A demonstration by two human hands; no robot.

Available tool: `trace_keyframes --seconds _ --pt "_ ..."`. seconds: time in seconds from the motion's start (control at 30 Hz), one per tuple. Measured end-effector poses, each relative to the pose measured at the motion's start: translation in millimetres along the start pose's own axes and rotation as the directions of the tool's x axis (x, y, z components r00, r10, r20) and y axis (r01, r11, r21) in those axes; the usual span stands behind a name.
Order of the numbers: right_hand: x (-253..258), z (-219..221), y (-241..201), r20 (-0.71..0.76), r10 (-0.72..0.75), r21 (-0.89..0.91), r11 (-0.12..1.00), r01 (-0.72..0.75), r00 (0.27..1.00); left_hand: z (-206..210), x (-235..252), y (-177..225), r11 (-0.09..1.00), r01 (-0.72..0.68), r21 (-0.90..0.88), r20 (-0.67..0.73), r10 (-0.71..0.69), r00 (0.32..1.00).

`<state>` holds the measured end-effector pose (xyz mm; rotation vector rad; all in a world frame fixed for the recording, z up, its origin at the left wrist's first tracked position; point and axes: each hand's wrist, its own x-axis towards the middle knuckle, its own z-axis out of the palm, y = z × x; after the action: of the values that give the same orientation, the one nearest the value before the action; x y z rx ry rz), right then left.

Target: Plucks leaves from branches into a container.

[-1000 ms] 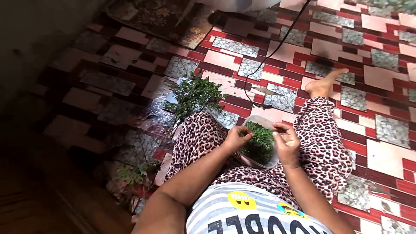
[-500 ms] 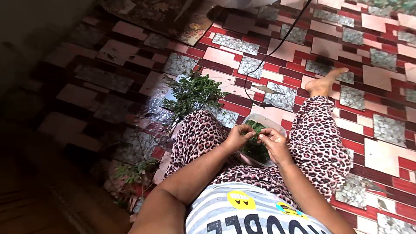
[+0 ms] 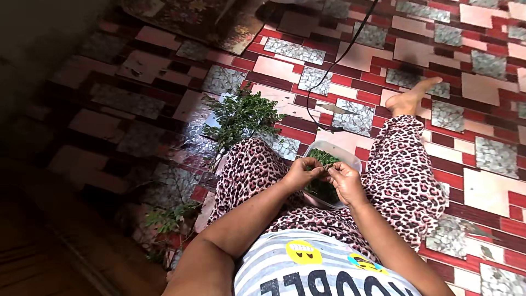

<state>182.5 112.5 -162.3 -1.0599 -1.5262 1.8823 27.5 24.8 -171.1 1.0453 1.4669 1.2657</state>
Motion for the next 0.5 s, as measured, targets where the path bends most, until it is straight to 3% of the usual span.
trace_keyframes --seconds 0.3,0.5 --pt "-2.5 -2.4 -6.3 0.031 0.030 0.153 0.988 -0.034 0.999 -1.8 -0.9 1.8 0.996 0.012 -0.090 -0.022 -0.014 1.000" --pt "-0.5 -4.3 -1.1 0.035 -0.046 0.037 0.998 0.045 0.998 -1.8 -1.0 1.5 0.996 0.014 -0.093 0.004 -0.014 1.000"
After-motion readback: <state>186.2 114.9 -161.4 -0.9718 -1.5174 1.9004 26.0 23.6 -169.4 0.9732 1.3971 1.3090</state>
